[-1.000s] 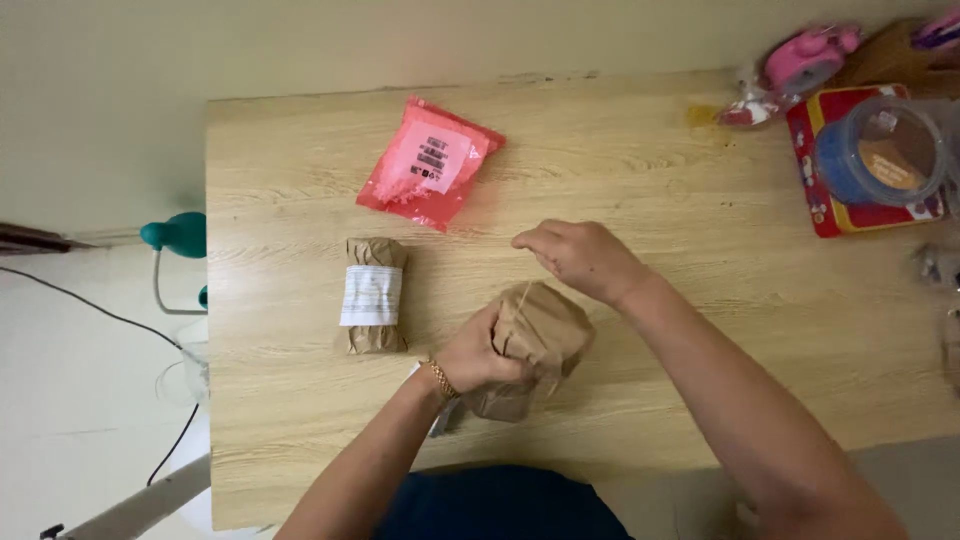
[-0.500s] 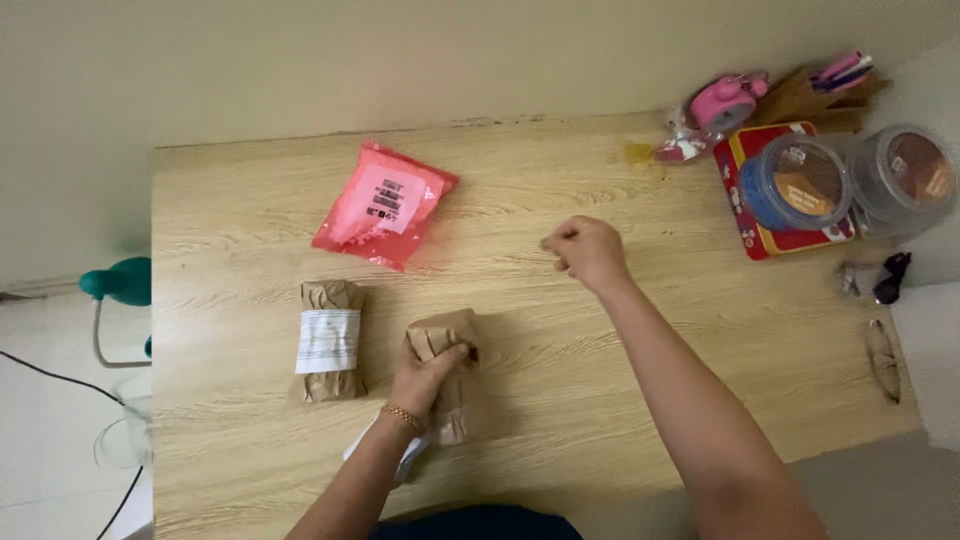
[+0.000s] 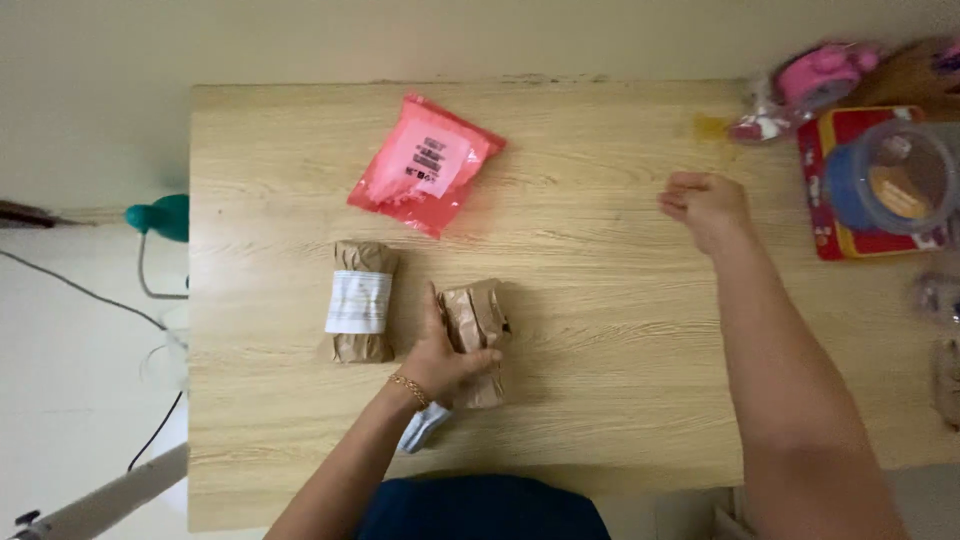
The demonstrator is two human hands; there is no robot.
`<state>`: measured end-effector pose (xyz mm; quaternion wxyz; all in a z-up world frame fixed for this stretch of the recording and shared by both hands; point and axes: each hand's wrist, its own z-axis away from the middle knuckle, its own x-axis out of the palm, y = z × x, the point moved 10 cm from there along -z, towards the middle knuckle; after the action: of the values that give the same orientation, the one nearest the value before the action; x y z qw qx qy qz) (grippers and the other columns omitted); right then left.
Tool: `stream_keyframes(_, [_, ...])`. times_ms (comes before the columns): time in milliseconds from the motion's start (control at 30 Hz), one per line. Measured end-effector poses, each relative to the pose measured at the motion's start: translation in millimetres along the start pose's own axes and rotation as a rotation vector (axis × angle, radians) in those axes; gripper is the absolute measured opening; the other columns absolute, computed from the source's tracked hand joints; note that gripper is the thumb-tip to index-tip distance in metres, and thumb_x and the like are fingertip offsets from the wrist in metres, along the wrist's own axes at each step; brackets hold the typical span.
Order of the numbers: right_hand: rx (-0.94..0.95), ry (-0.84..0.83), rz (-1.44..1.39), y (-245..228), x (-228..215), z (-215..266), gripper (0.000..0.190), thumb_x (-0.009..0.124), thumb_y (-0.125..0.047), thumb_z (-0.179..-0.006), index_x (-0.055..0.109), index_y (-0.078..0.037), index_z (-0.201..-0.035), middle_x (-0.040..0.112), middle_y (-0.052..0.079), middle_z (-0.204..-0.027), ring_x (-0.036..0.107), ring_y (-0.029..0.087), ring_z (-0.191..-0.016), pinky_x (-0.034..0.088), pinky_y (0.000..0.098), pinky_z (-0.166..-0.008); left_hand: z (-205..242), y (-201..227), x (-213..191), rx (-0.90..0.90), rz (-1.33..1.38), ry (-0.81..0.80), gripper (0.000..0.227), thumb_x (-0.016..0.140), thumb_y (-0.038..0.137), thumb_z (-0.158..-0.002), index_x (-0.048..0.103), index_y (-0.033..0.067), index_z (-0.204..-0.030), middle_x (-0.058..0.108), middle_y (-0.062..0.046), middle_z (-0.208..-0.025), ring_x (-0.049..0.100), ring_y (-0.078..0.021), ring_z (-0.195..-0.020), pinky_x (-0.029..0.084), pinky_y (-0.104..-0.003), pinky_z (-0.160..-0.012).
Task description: The person places bundles of wires into a plastic bag, seals the bag, and then unwraps several components from brown paper and white padding material.
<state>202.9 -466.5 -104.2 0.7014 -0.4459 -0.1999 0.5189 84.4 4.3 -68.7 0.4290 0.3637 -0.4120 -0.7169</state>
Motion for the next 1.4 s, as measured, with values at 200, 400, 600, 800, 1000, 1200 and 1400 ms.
stream_keyframes(200, [-0.073, 0.109, 0.665, -41, -6, 38, 0.056, 0.056, 0.007, -0.091, 0.054, -0.014, -0.143, 0.051, 0.014, -0.147, 0.053, 0.03, -0.126, 0.047, 0.0424, -0.104, 2, 71, -13, 0.102, -0.519, 0.101, 0.11, 0.093, 0.035, -0.066, 0.029, 0.027, -0.156, 0.017, -0.032, -0.159, 0.038, -0.0477, -0.138, 0.045, -0.046, -0.107])
stream_keyframes(400, [-0.049, -0.125, 0.828, -58, 104, 182, 0.06, 0.065, -0.017, -0.093, 0.048, -0.01, -0.15, 0.054, 0.017, -0.145, 0.056, 0.031, -0.129, 0.048, 0.0454, -0.107, -17, 71, -12, 0.395, -0.643, 0.217, 0.036, 0.08, 0.034, -0.089, 0.073, 0.0262, -0.123, 0.066, -0.012, -0.129, 0.062, -0.0363, -0.121, 0.053, -0.044, -0.1])
stream_keyframes(600, [-0.119, -0.562, 0.731, 93, 235, 264, 0.13, 0.084, -0.05, -0.076, -0.003, 0.002, -0.158, 0.029, 0.028, -0.16, 0.041, 0.038, -0.143, 0.04, 0.0446, -0.115, -39, 73, -25, 0.193, -0.458, 0.213, 0.04, 0.081, 0.038, -0.082, 0.075, 0.0133, -0.113, 0.075, -0.009, -0.095, 0.072, -0.0246, -0.087, 0.058, -0.038, -0.078])
stream_keyframes(800, [-0.208, -0.407, 0.477, 83, 239, 270, 0.127, 0.088, -0.034, -0.069, 0.005, 0.004, -0.157, 0.042, 0.03, -0.153, 0.05, 0.038, -0.139, 0.043, 0.0426, -0.112, -61, 16, -51, -0.035, -0.011, 0.158, 0.03, 0.081, 0.03, -0.085, 0.079, 0.0064, -0.103, 0.078, -0.003, -0.09, 0.071, -0.0103, -0.078, 0.057, -0.028, -0.073])
stream_keyframes(1000, [-0.431, -0.536, 0.415, 6, 216, 310, 0.127, 0.09, -0.022, -0.073, -0.001, -0.003, -0.16, 0.042, 0.03, -0.154, 0.051, 0.039, -0.137, 0.045, 0.0429, -0.109, -31, 50, -70, -0.048, 0.197, 0.175, 0.017, 0.079, 0.018, -0.089, 0.079, 0.0034, -0.098, 0.075, 0.001, -0.083, 0.064, -0.0078, -0.073, 0.053, -0.027, -0.067])
stream_keyframes(1200, [-0.196, -0.385, 0.837, -21, 197, 319, 0.134, 0.09, -0.029, -0.069, -0.003, -0.016, -0.165, 0.056, 0.023, -0.141, 0.063, 0.033, -0.125, 0.049, 0.041, -0.107, -28, 57, -128, 0.276, 0.382, 0.484, 0.021, 0.076, 0.016, -0.098, 0.073, -0.0029, -0.107, 0.072, -0.003, -0.089, 0.062, -0.0095, -0.079, 0.054, -0.027, -0.073])
stream_keyframes(1400, [-0.293, -0.548, 0.316, -4, 204, 322, 0.123, 0.086, -0.021, -0.075, -0.001, -0.005, -0.161, 0.061, 0.026, -0.134, 0.067, 0.03, -0.12, 0.055, 0.0412, -0.098, 7, 128, -65, 0.478, 0.064, 0.061, 0.041, 0.072, 0.016, -0.096, 0.056, -0.0015, -0.13, 0.065, -0.004, -0.114, 0.062, -0.0116, -0.104, 0.052, -0.026, -0.091])
